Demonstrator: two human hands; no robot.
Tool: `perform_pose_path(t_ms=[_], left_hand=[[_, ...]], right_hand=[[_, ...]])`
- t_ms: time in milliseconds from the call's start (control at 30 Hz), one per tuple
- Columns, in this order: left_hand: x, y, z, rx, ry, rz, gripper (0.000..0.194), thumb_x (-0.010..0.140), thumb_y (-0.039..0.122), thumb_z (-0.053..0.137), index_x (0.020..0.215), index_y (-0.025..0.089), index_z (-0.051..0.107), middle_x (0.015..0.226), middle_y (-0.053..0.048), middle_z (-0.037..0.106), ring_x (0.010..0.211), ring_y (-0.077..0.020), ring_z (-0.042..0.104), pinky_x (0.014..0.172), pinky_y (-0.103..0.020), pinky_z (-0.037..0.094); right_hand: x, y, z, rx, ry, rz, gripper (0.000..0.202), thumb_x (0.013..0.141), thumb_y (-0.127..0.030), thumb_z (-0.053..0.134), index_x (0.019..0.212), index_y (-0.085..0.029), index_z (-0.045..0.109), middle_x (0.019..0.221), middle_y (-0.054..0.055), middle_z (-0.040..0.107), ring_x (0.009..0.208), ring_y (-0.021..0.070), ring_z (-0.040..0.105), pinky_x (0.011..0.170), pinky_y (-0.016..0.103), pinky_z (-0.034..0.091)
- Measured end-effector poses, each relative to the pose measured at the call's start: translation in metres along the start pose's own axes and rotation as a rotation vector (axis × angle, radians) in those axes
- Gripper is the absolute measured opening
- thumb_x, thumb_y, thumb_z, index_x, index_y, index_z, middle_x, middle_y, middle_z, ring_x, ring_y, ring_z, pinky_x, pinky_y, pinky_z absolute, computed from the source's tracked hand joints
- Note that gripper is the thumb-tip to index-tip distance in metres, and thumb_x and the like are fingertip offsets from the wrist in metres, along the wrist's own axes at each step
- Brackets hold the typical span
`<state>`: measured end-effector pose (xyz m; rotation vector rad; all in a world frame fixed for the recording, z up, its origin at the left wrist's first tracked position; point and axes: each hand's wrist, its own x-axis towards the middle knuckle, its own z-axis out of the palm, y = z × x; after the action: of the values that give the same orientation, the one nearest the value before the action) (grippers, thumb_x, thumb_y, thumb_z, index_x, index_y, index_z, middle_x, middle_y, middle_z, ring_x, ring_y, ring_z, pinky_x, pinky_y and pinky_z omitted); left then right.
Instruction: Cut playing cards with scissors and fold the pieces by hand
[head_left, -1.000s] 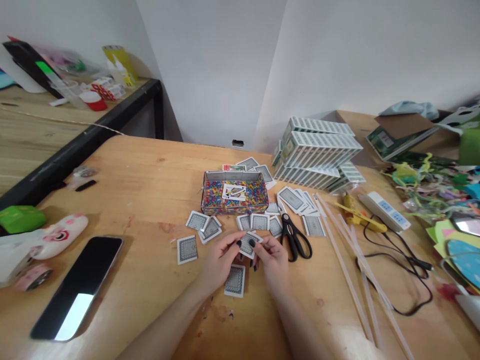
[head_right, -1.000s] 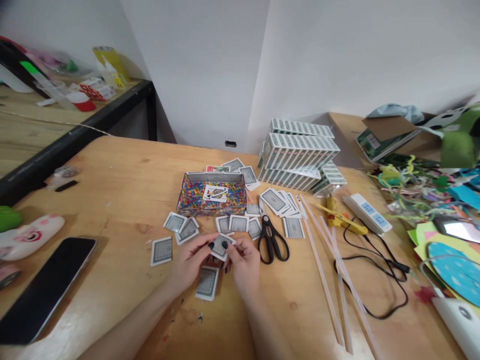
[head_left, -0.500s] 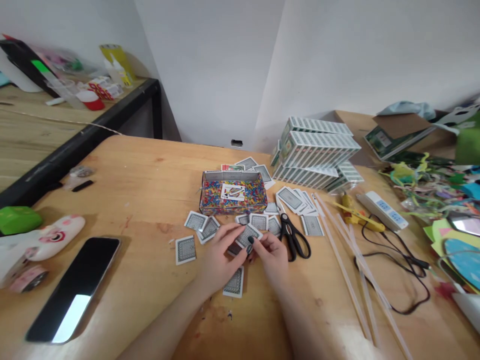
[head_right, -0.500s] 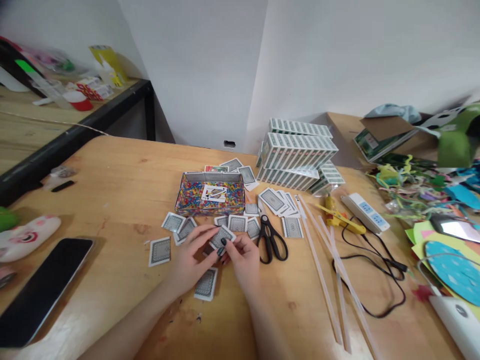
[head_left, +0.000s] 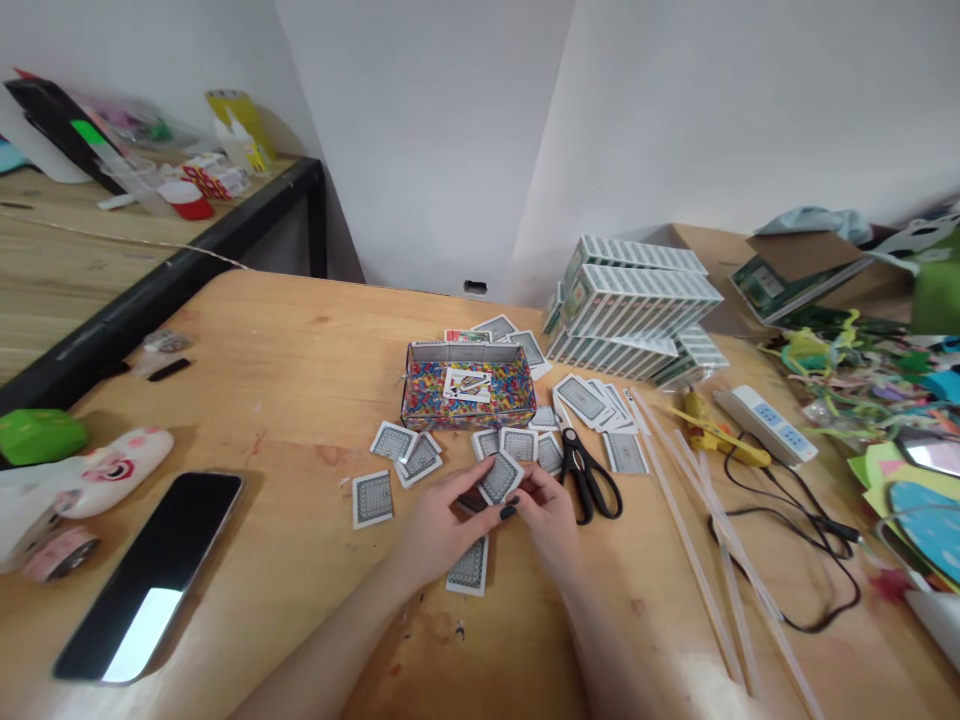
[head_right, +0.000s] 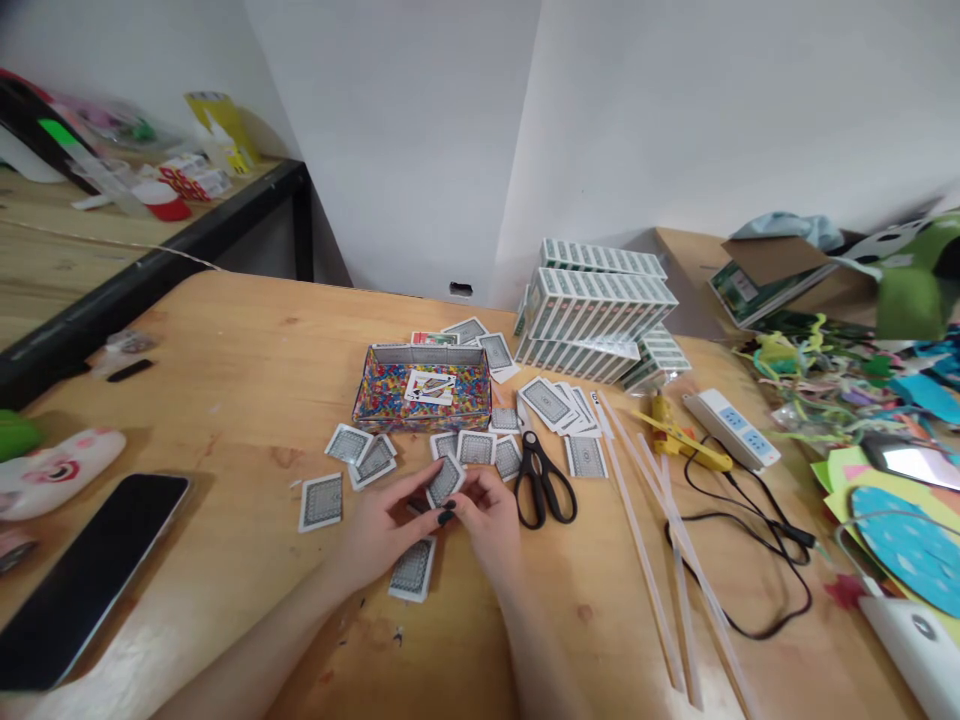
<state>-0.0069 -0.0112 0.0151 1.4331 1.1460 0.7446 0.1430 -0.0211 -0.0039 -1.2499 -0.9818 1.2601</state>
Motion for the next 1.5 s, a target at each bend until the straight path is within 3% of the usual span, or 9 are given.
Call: perform_pose_path(t_ms=[233, 433, 600, 900, 1033, 1133, 1267, 1500], left_hand=[[-0.001, 0.0, 0.0, -0.244, -0.065, 0.002, 0.048, 0.076, 0.029, 0.059, 0.123, 0.021, 0.051, 0.118, -0.008, 0.06, 0.101, -0.0219, 0.058, 0.09, -0.038, 0.044], [-0.001, 0.002, -0.001, -0.313, -0.072, -0.001, 0.046, 0.075, 0.026, 0.062, 0.12, 0.021, 0.054, 0.121, -0.01, 0.058, 0.107, -0.0238, 0.056, 0.093, -0.04, 0.042], [0.0, 0.001, -0.003, -0.457, -0.081, -0.016, 0.045, 0.075, 0.027, 0.061, 0.119, 0.019, 0.055, 0.118, -0.01, 0.06, 0.109, -0.0251, 0.054, 0.091, -0.039, 0.044], [0.002, -0.004, -0.004, -0.345, 0.029, -0.094, 0.033, 0.081, 0.026, 0.04, 0.098, 0.017, 0.066, 0.087, -0.005, 0.07, 0.072, -0.0183, 0.064, 0.065, -0.028, 0.051], [0.006, -0.004, -0.003, -0.337, 0.173, -0.139, 0.029, 0.078, 0.025, 0.04, 0.078, 0.016, 0.068, 0.068, -0.002, 0.069, 0.064, -0.018, 0.063, 0.06, -0.027, 0.05], [0.01, -0.003, -0.004, -0.369, 0.227, -0.175, 0.023, 0.075, 0.027, 0.047, 0.08, 0.015, 0.066, 0.067, -0.001, 0.068, 0.061, -0.0174, 0.063, 0.057, -0.027, 0.05], [0.011, -0.002, -0.004, -0.498, 0.182, -0.222, 0.029, 0.069, 0.03, 0.061, 0.092, 0.012, 0.064, 0.076, -0.004, 0.069, 0.062, -0.0164, 0.062, 0.058, -0.028, 0.05], [0.011, -0.001, -0.01, -0.827, -0.047, -0.333, 0.024, 0.066, 0.024, 0.07, 0.085, 0.01, 0.067, 0.078, -0.008, 0.07, 0.064, -0.0145, 0.062, 0.057, -0.023, 0.048]], right_hand=[[-0.003, -0.005, 0.003, 0.043, 0.002, 0.018, 0.021, 0.064, -0.036, 0.069, 0.073, -0.019, 0.061, 0.066, 0.001, 0.062, 0.061, 0.0166, 0.057, 0.056, 0.026, 0.047], [-0.005, -0.008, 0.004, 0.079, -0.022, 0.017, 0.024, 0.066, -0.037, 0.07, 0.081, -0.02, 0.063, 0.07, 0.002, 0.064, 0.068, 0.0183, 0.059, 0.061, 0.028, 0.049], [-0.005, -0.012, 0.004, 0.087, -0.035, 0.047, 0.026, 0.068, -0.039, 0.068, 0.084, -0.019, 0.064, 0.07, 0.002, 0.065, 0.062, 0.0179, 0.059, 0.057, 0.029, 0.049], [-0.002, -0.005, -0.004, -0.015, 0.121, 0.01, 0.02, 0.071, -0.035, 0.065, 0.081, -0.019, 0.071, 0.072, 0.002, 0.067, 0.062, 0.0163, 0.057, 0.057, 0.025, 0.045], [0.0, 0.001, -0.007, 0.001, 0.087, 0.033, 0.022, 0.073, -0.037, 0.063, 0.082, -0.018, 0.07, 0.065, 0.001, 0.063, 0.057, 0.0148, 0.053, 0.054, 0.025, 0.044], [0.001, 0.003, -0.008, 0.007, 0.021, 0.043, 0.023, 0.075, -0.039, 0.062, 0.082, -0.018, 0.069, 0.065, 0.001, 0.062, 0.055, 0.0143, 0.053, 0.053, 0.025, 0.044], [0.002, 0.007, -0.009, 0.037, -0.026, 0.048, 0.025, 0.074, -0.04, 0.063, 0.082, -0.017, 0.068, 0.066, 0.001, 0.062, 0.055, 0.0142, 0.054, 0.053, 0.025, 0.044], [-0.002, 0.003, -0.004, 0.263, -0.056, 0.136, 0.023, 0.074, -0.037, 0.065, 0.087, -0.018, 0.067, 0.072, 0.002, 0.066, 0.058, 0.0135, 0.055, 0.055, 0.024, 0.043]])
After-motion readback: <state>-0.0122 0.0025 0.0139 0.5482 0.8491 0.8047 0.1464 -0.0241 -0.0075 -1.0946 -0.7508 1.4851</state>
